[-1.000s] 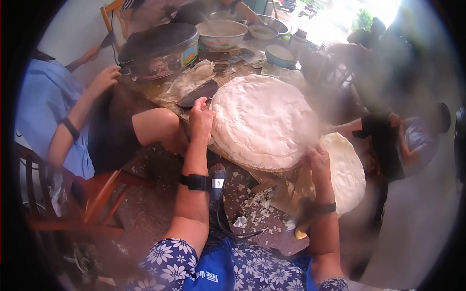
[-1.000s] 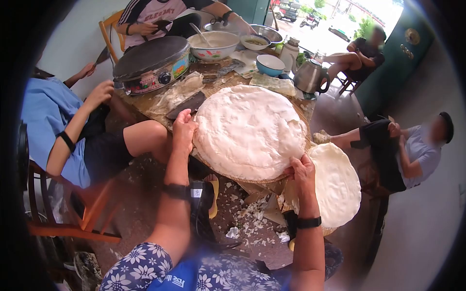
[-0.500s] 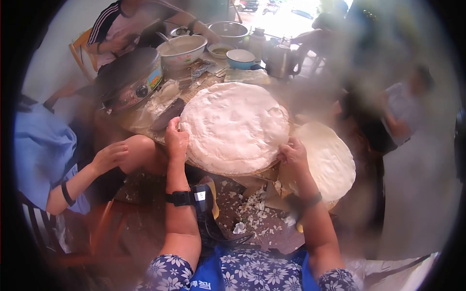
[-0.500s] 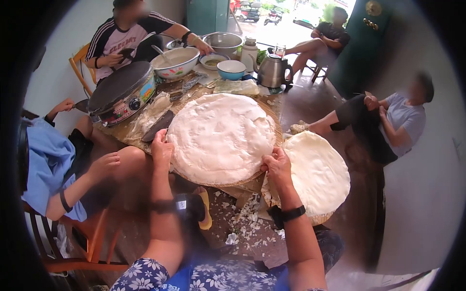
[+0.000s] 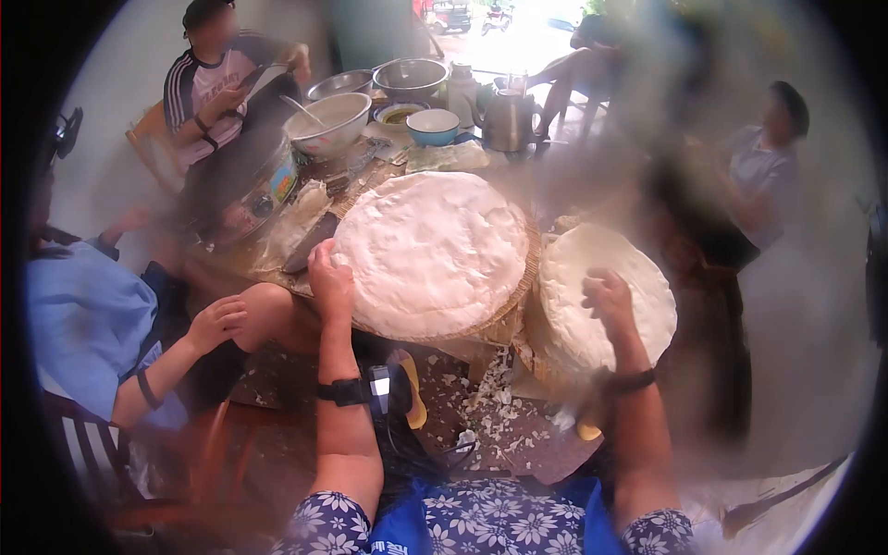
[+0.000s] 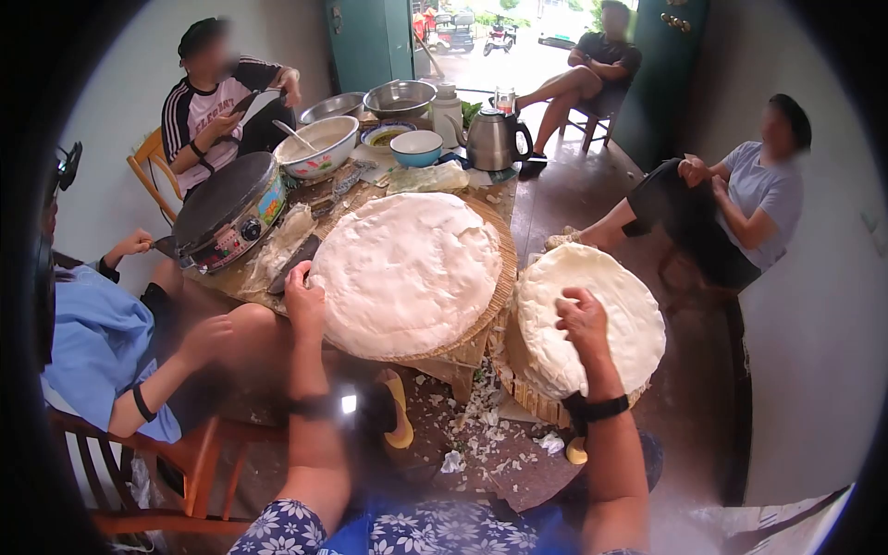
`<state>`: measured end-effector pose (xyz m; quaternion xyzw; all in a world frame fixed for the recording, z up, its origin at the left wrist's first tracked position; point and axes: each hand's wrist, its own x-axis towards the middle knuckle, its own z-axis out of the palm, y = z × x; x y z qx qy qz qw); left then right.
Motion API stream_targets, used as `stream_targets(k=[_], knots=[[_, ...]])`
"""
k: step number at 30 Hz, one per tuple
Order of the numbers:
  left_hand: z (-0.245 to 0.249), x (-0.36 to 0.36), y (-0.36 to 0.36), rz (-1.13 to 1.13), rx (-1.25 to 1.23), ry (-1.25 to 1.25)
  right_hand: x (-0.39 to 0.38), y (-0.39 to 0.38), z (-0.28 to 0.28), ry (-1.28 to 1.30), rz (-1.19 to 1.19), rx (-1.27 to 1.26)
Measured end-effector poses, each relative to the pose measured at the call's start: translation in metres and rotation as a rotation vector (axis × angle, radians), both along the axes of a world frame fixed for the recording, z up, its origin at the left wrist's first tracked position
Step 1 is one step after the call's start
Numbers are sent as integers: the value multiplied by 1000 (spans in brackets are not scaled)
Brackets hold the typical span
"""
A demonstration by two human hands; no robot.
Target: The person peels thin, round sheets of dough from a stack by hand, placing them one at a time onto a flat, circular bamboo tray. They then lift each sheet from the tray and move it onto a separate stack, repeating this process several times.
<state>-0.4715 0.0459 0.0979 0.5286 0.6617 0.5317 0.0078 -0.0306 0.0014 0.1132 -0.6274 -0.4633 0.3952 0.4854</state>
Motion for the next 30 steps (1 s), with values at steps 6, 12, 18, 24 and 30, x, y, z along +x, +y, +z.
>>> stream_targets(k=[6, 12, 18, 24, 30], knots=[[47, 137, -52, -727, -209, -513, 126, -26, -13, -90, -250, -19], [-10, 261, -110, -1138, -732, -449, 206, -50, -70, -72, -414, -103], [-75, 284, -93, -774, -780, -716, 209, -55, -55, -598, -438, -56], [-62, 298, -78, -793, -886, -873, 216, -54, -55, -685, -460, -203], [-57, 319, -79, -632, -846, -763, 226, -57, -68, -613, -481, -142]])
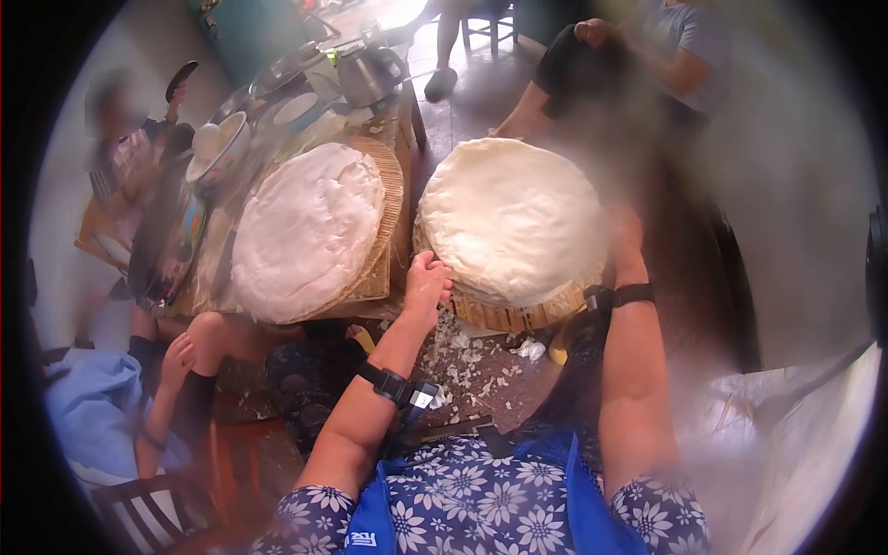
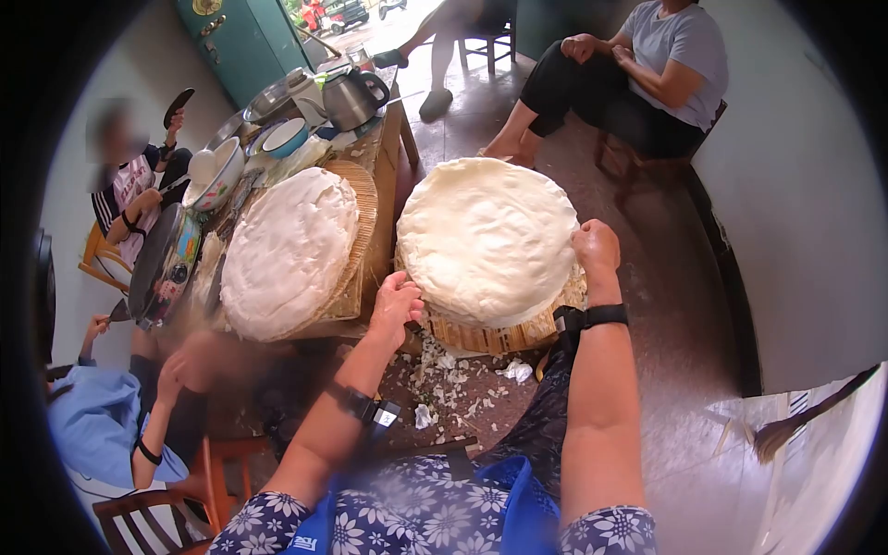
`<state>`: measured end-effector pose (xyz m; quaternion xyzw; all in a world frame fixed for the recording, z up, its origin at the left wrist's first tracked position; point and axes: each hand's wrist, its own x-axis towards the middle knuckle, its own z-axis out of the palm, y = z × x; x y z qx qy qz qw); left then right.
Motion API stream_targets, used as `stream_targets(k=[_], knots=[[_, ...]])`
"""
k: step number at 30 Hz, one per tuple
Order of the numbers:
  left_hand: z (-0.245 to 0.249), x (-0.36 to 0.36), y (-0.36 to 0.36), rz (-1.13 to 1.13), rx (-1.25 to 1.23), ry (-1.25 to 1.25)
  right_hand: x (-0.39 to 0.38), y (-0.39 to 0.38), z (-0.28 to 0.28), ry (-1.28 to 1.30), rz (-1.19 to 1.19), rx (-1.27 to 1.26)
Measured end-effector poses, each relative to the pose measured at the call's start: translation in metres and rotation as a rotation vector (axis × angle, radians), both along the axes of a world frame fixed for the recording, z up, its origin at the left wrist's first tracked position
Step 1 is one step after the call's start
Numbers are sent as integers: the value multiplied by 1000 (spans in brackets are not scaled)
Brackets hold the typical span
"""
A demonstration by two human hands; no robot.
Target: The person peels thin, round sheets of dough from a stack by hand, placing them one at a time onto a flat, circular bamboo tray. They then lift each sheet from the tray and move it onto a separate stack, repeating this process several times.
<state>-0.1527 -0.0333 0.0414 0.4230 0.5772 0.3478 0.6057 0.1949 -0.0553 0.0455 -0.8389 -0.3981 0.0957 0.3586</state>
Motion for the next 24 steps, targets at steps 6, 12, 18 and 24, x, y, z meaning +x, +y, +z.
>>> stream_targets(k=[6, 12, 18, 24], knots=[[-12, -9, 13, 27, -72, -172, 23, 6, -27, 134, 24, 36], [-5, -13, 20, 7, -151, -303, 22, 7, -23, 288, 3, 105], [-23, -18, 25, 63, -122, -312, 26, 11, -37, 207, 29, 134], [-17, -10, 25, 4, -144, -203, -7, 2, 5, 152, -52, 117]])
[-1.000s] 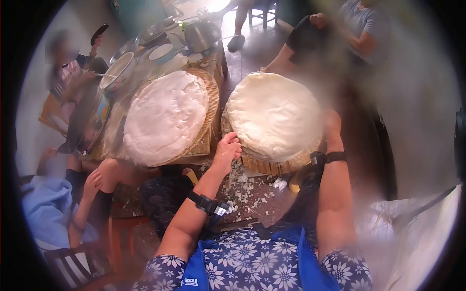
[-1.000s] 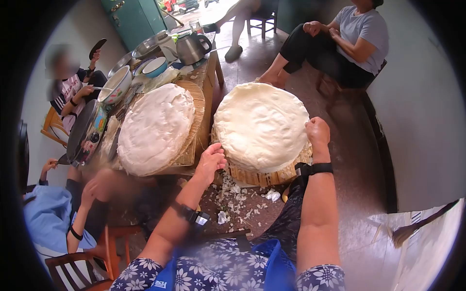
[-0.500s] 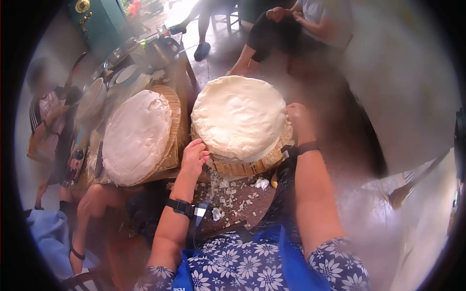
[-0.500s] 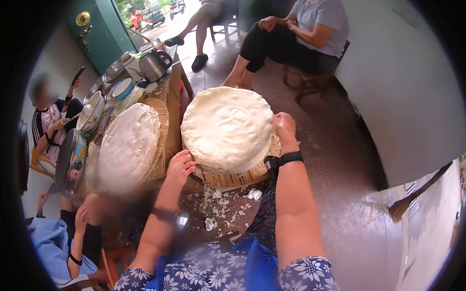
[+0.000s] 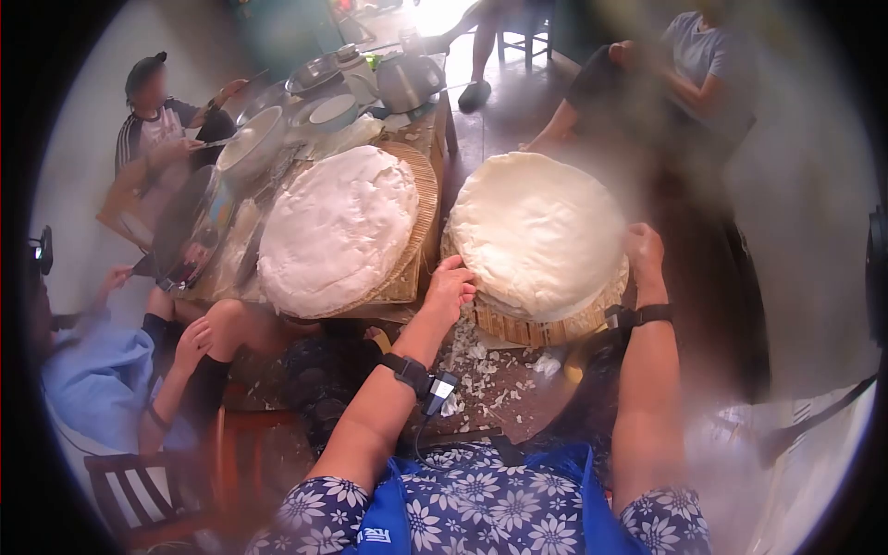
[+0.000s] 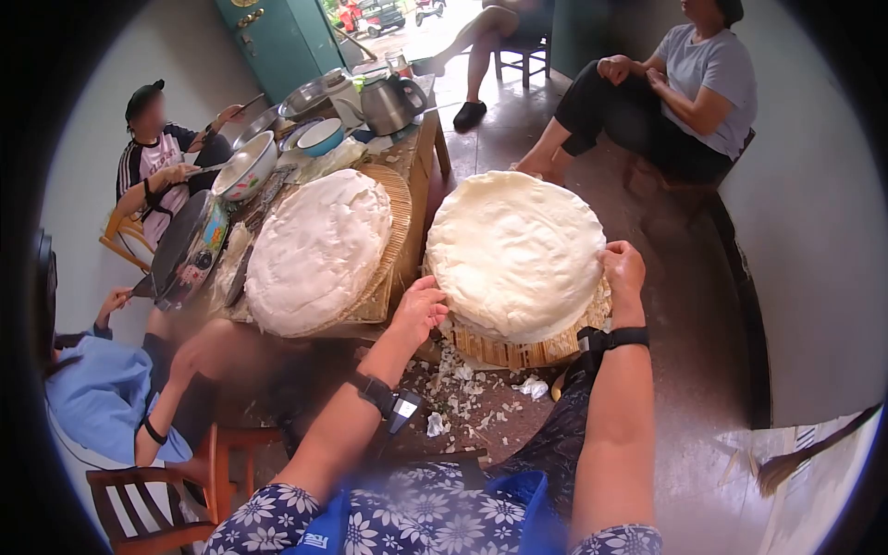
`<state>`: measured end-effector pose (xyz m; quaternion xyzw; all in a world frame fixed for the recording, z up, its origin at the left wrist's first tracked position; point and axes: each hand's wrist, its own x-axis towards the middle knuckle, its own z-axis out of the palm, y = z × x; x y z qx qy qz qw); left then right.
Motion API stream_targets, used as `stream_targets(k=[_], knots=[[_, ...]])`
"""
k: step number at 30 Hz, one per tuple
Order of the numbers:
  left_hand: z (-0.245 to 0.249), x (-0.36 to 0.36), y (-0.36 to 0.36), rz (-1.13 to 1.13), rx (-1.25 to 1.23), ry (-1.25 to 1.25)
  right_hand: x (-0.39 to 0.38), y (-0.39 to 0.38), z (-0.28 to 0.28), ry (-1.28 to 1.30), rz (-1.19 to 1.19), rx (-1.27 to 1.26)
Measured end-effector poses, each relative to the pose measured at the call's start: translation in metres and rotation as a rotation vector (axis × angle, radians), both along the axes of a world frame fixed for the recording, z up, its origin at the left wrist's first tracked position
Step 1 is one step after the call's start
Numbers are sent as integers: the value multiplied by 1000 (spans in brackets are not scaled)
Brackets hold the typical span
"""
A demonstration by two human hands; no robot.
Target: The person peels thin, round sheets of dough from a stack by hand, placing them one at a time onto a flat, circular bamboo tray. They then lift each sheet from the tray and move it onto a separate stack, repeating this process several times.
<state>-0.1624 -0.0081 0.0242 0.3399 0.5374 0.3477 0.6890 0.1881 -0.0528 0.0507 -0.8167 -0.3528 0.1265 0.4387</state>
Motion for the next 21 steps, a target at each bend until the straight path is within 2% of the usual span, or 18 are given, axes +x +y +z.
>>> stream_targets(k=[8, 10, 11, 13, 18, 21], knots=[[4, 1, -1, 1, 7, -26, 13, 12, -18, 259, 147, 251], [-3, 1, 2, 3, 28, -6, -2, 4, 2, 256, 197, 188], [-7, 1, 5, 16, 28, 9, 1, 7, -4, 320, 255, 153], [-11, 2, 8, 59, 32, 17, -20, -7, 27, 475, 283, 120], [-4, 4, 11, 164, 54, -18, -32, -13, 42, 699, 342, 247], [5, 4, 14, 108, 94, -153, -34, -16, 50, 724, 313, 244]])
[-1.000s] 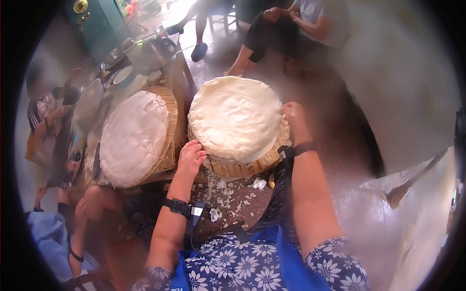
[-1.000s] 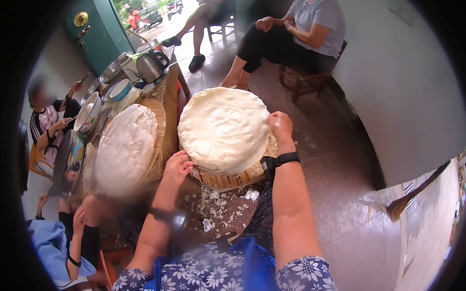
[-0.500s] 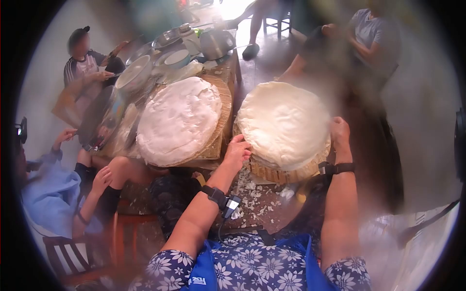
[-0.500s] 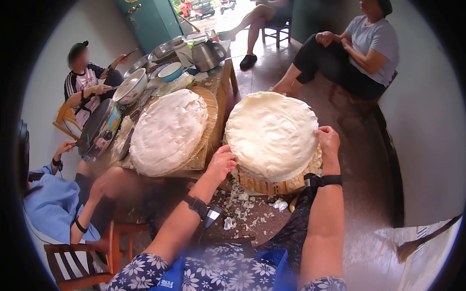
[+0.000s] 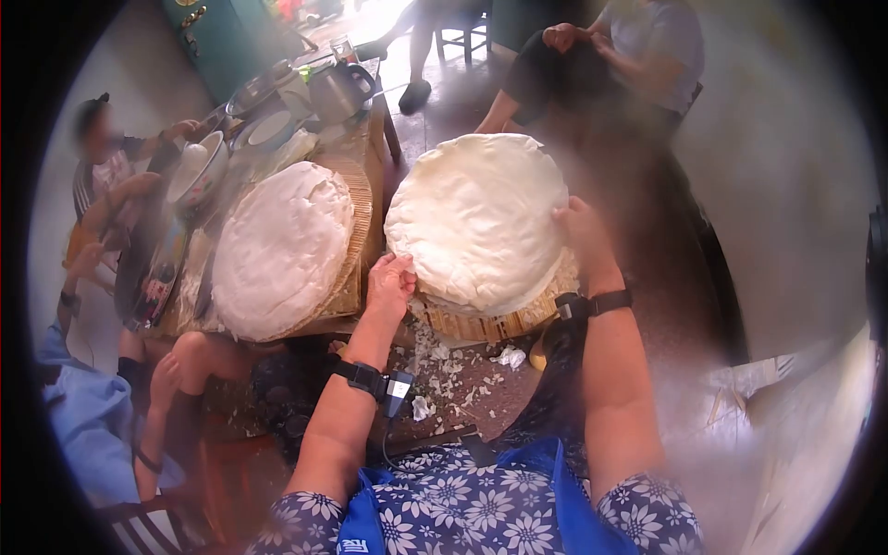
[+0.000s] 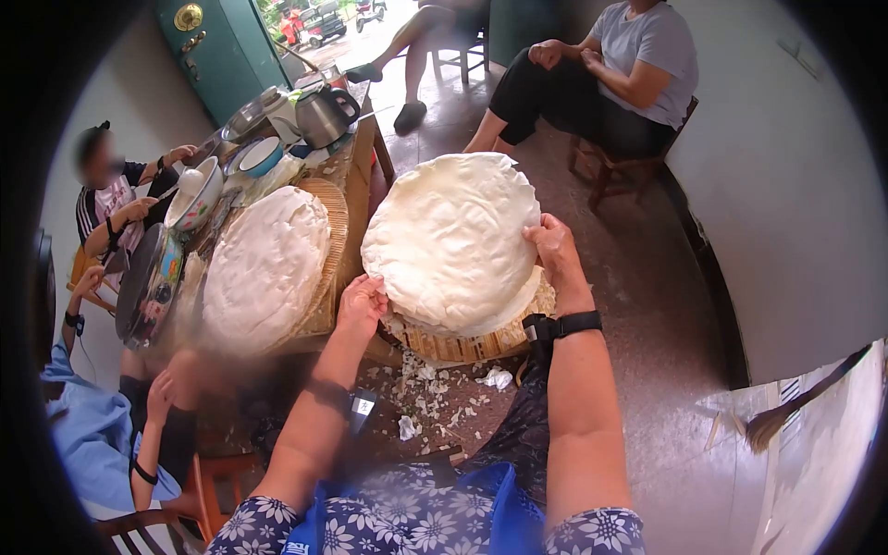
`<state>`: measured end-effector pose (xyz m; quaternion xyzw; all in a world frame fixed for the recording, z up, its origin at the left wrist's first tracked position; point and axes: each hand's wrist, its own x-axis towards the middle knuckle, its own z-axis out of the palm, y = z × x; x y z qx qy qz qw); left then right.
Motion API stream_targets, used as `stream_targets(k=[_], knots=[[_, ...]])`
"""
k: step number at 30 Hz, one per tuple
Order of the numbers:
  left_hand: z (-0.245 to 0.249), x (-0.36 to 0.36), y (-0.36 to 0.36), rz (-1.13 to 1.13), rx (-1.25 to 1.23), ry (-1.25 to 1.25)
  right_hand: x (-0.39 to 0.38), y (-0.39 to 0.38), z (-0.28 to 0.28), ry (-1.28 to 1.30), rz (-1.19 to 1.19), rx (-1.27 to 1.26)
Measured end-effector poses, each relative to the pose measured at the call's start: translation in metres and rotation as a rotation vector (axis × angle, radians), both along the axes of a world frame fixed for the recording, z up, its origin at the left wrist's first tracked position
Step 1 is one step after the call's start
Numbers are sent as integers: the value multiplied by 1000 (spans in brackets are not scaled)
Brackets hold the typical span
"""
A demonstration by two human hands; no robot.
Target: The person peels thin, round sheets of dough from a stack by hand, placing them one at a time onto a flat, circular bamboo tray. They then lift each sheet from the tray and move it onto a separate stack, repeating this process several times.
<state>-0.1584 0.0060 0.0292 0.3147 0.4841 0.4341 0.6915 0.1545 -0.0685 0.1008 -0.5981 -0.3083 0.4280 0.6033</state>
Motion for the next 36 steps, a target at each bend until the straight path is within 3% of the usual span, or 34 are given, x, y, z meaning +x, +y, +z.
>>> stream_targets(k=[4, 5, 6, 8, 9, 10, 12, 14, 16, 20, 26, 27, 29, 36], knots=[[40, 14, 11, -140, 109, -205, 4, -5, 1, 202, -63, 155], [35, 15, 25, -195, 269, -168, 10, -2, -2, 337, -69, 166], [50, 22, 25, -247, 514, -51, 8, -4, 2, 300, -91, 172], [87, 38, 29, -232, 581, 0, 5, -11, 9, 205, -82, 215], [124, 51, 16, -232, 425, -160, 4, -17, 13, 149, -54, 256], [131, 57, 23, -230, 371, -282, 14, -14, 4, 207, -41, 290], [156, 67, 11, -244, 432, -364, 32, -8, -11, 325, -13, 356], [160, 64, 8, -248, 485, -341, 56, 15, -34, 645, -29, 370], [161, 54, 6, -220, 516, -279, 49, 10, -23, 596, -15, 414], [155, 13, -3, -87, 505, -132, 23, 12, -7, 496, 118, 473], [144, -94, -22, 176, 477, -124, -77, 19, 38, 298, 332, 404], [141, -115, -22, 204, 484, -124, -94, 20, 46, 114, 374, 416], [131, -160, -20, 254, 489, -120, -129, 36, 51, 9, 402, 350], [125, -261, -11, 478, 466, -34, -233, 93, 52, 417, 586, 308]])
